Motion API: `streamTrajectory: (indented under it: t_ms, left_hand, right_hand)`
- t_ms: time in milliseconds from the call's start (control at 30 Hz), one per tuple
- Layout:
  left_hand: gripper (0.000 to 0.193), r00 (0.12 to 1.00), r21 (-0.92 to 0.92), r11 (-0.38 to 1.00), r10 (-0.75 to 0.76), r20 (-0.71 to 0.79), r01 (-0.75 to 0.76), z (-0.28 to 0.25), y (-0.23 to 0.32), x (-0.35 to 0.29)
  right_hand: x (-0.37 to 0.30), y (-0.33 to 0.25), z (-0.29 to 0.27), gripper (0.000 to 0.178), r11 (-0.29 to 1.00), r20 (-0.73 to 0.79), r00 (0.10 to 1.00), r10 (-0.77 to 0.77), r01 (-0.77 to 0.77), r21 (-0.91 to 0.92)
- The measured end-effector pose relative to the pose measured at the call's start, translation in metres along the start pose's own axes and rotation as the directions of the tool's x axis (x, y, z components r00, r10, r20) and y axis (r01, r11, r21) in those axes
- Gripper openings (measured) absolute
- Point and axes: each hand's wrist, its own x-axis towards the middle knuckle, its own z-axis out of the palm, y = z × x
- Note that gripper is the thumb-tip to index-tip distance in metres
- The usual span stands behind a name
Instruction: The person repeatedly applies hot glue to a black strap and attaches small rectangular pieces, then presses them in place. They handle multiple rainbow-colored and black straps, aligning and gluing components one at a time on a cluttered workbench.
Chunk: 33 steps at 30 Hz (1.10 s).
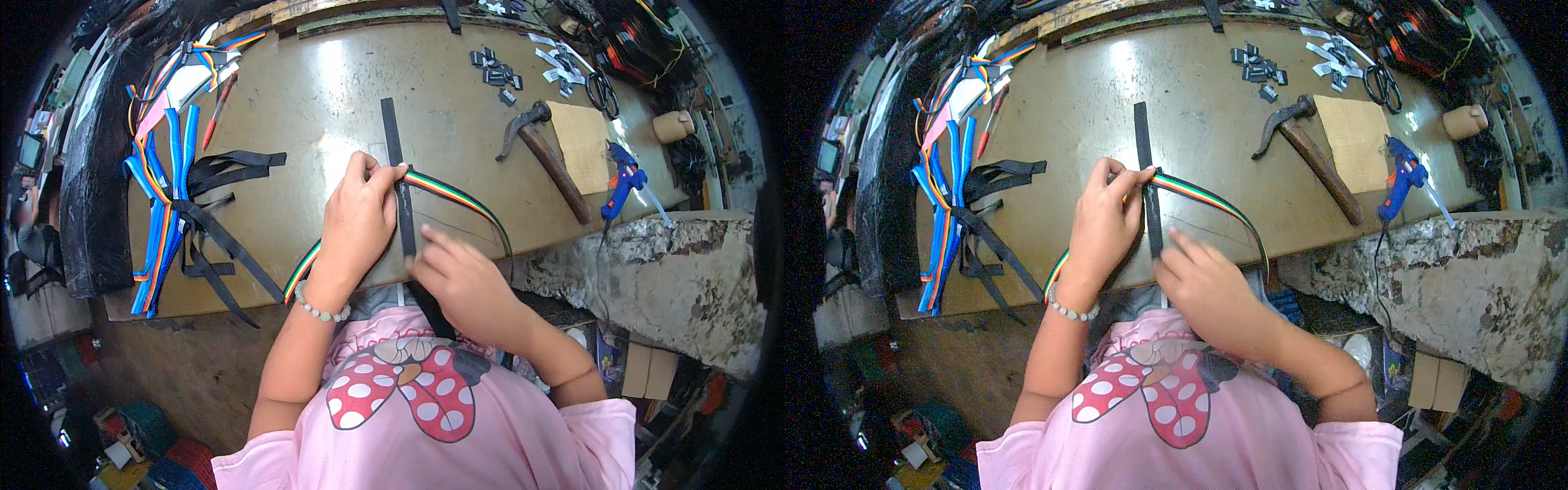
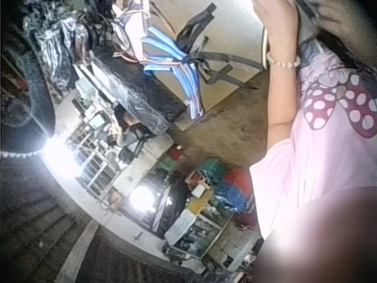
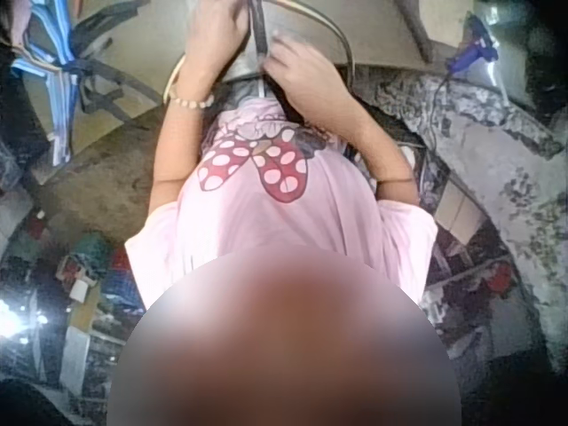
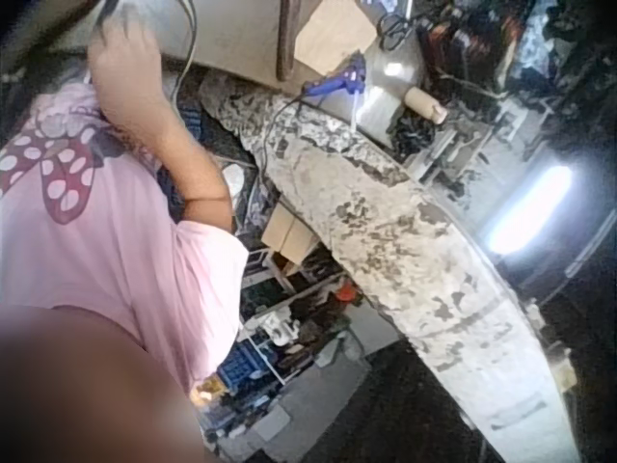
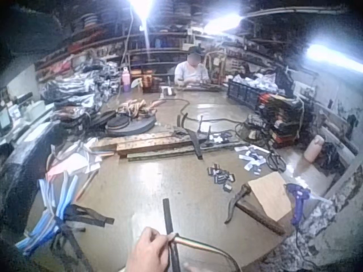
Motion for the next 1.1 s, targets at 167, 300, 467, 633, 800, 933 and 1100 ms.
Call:
streamTrajectory:
  t_ms: [167,300,467,633,800,933,1100]
  left_hand:
    - [0.029,1.0,-0.135,0.991,0.006,-0.009,-0.007,-0.007,-0.002,-0.001]
    - [0.031,0.997,-0.224,0.972,-0.076,-0.013,0.071,-0.012,0.0,-0.006]
    - [0.033,0.993,-0.339,0.934,-0.12,-0.011,0.109,-0.013,-0.005,-0.006]
    - [0.037,0.989,-0.378,0.916,-0.145,-0.001,0.134,-0.013,-0.009,-0.005]
    - [0.042,0.99,-0.382,0.916,-0.14,-0.015,0.124,-0.012,-0.008,-0.005]
    - [0.043,0.989,-0.395,0.91,-0.145,-0.018,0.126,-0.012,-0.009,-0.006]
    - [0.041,0.992,-0.378,0.921,-0.12,-0.044,0.095,-0.01,-0.011,-0.005]
  right_hand:
    - [-0.08,0.063,-0.047,0.022,0.688,-0.607,0.356,0.71,-0.536,0.49]
    - [-0.137,0.18,-0.056,0.045,0.643,-0.908,-0.16,0.387,-0.659,0.39]
    - [-0.114,0.205,-0.095,0.052,0.505,-0.645,0.114,0.756,-0.728,0.464]
    - [-0.035,0.106,-0.099,0.041,0.658,-0.36,0.646,0.674,-0.302,0.69]
    - [0.026,0.076,-0.066,0.043,0.794,-0.151,0.838,0.524,-0.418,0.441]
    - [0.044,0.082,-0.061,0.045,0.869,-0.113,0.892,0.438,-0.387,0.309]
    - [0.051,0.082,-0.063,0.046,0.882,-0.119,0.9,0.419,-0.372,0.289]
